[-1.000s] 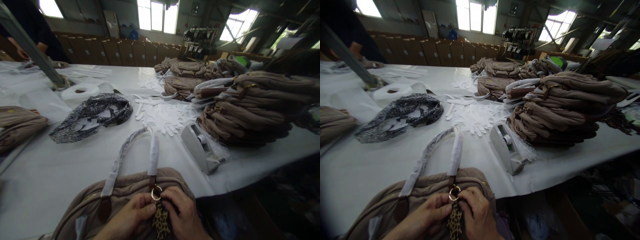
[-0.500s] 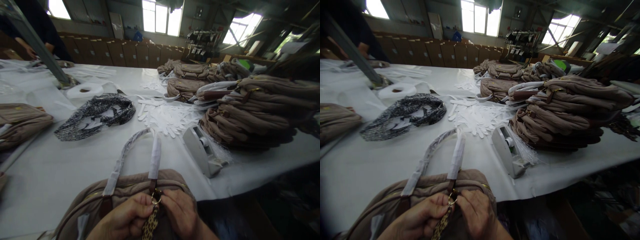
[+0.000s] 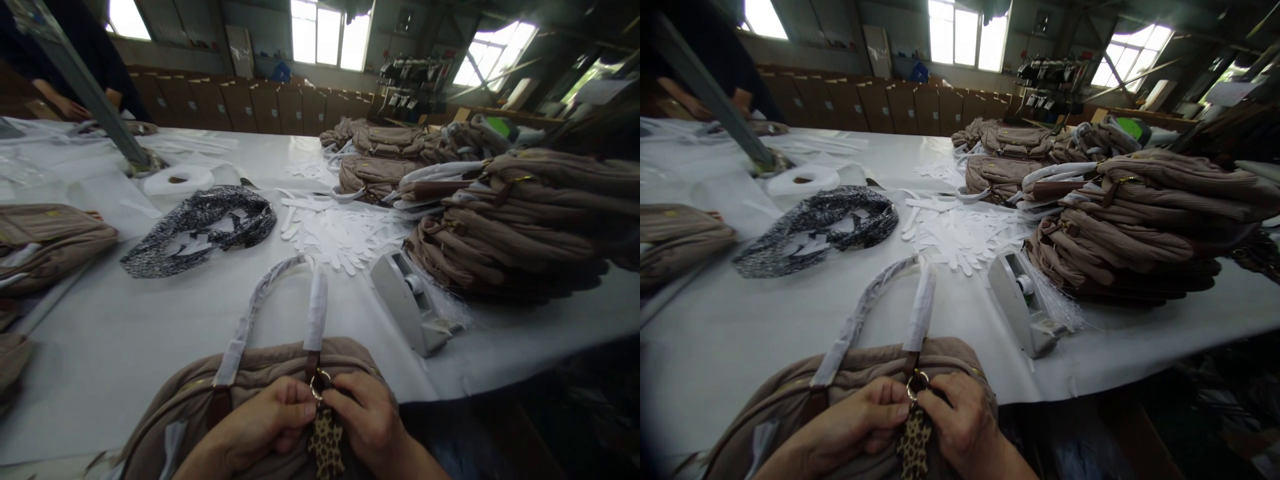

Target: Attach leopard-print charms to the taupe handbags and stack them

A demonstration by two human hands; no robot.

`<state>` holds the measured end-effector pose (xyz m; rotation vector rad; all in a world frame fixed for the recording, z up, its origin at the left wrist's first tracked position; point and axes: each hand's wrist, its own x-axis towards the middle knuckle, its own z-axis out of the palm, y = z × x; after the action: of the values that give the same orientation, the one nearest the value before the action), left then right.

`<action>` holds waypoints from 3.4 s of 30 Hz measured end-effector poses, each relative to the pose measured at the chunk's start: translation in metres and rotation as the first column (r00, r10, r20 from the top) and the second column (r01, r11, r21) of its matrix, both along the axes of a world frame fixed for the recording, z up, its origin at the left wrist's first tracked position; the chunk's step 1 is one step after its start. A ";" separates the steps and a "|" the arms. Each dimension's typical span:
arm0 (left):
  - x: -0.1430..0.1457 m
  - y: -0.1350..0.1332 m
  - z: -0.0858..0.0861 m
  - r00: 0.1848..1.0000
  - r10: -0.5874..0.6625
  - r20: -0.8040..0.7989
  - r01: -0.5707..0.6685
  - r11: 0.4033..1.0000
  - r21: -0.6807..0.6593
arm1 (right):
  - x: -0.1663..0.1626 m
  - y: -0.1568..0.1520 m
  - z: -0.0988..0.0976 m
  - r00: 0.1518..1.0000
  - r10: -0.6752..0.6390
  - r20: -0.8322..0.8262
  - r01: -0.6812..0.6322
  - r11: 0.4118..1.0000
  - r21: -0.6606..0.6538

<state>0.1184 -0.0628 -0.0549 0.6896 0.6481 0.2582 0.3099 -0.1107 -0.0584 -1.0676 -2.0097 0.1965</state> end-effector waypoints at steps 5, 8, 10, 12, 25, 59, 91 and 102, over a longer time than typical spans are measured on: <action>-0.001 -0.003 0.002 0.996 0.089 -0.012 -0.089 0.996 0.005 | -0.003 0.001 -0.001 0.999 0.009 -0.039 -0.011 0.998 -0.059; 0.000 -0.003 -0.002 0.996 0.093 0.016 -0.094 0.991 0.096 | -0.002 -0.001 0.000 0.995 0.026 -0.100 -0.042 0.987 -0.155; 0.001 -0.004 -0.004 0.996 0.086 0.007 -0.086 0.986 0.143 | 0.000 -0.001 0.002 0.990 0.043 -0.138 -0.071 0.976 -0.206; 0.003 -0.004 -0.004 0.995 0.100 -0.021 -0.095 0.980 0.175 | 0.001 -0.002 0.003 0.987 0.070 -0.145 -0.101 0.970 -0.222; 0.011 -0.005 -0.015 0.954 0.189 -0.231 -0.133 0.962 0.240 | -0.011 0.000 0.005 0.996 -0.054 -0.075 0.047 0.994 -0.099; -0.006 -0.007 0.000 0.954 0.223 -0.201 -0.125 0.903 0.410 | -0.012 -0.016 0.006 0.971 -0.181 -0.154 0.103 0.906 -0.411; -0.006 -0.004 -0.001 0.968 0.184 -0.169 -0.105 0.914 0.391 | -0.017 0.000 0.011 0.989 0.012 -0.145 -0.050 0.964 -0.259; 0.004 -0.016 0.013 0.817 0.501 -0.286 0.068 0.409 0.910 | -0.021 -0.003 0.018 0.924 -0.176 -0.339 0.021 0.909 -0.416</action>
<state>0.1228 -0.0792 -0.0414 1.7960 1.1631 0.7326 0.2891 -0.1132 -0.0402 -1.2768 -1.5996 0.7341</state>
